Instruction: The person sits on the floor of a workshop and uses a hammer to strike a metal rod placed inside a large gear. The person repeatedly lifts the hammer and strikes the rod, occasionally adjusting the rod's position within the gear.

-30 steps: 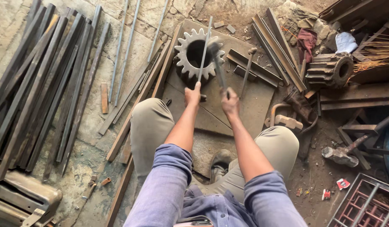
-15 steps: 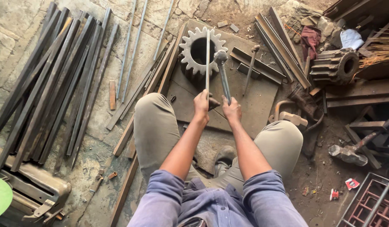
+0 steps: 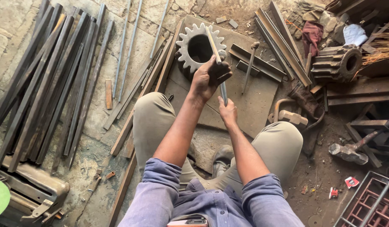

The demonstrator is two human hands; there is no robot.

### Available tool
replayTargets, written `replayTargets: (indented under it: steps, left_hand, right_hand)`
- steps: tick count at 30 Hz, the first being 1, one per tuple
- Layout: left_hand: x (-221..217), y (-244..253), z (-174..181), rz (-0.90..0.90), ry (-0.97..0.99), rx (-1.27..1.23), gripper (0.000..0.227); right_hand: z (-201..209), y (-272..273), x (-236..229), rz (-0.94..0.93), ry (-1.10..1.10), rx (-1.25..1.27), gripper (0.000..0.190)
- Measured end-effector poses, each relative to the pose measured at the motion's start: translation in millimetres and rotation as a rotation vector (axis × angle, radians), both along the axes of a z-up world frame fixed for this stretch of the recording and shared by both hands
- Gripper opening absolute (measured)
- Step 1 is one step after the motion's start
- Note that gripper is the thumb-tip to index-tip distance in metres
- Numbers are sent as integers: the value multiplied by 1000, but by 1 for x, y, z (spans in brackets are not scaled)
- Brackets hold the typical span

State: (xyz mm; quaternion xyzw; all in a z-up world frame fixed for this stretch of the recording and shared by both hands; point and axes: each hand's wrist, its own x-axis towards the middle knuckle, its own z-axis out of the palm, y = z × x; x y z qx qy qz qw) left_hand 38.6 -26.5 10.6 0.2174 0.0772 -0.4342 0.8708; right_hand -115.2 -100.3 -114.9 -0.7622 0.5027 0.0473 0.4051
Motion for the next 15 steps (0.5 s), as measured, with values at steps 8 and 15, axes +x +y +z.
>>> replayTargets:
  steps: [8,15]
  left_hand:
    - [1,-17,-19,38,75,-156,29]
    - [-3,-20,-14,22,13,-184,32]
  right_hand:
    - [-16,0,-2,-2,-10,4,52]
    - [-20,-2,-3,8,-18,-12,52]
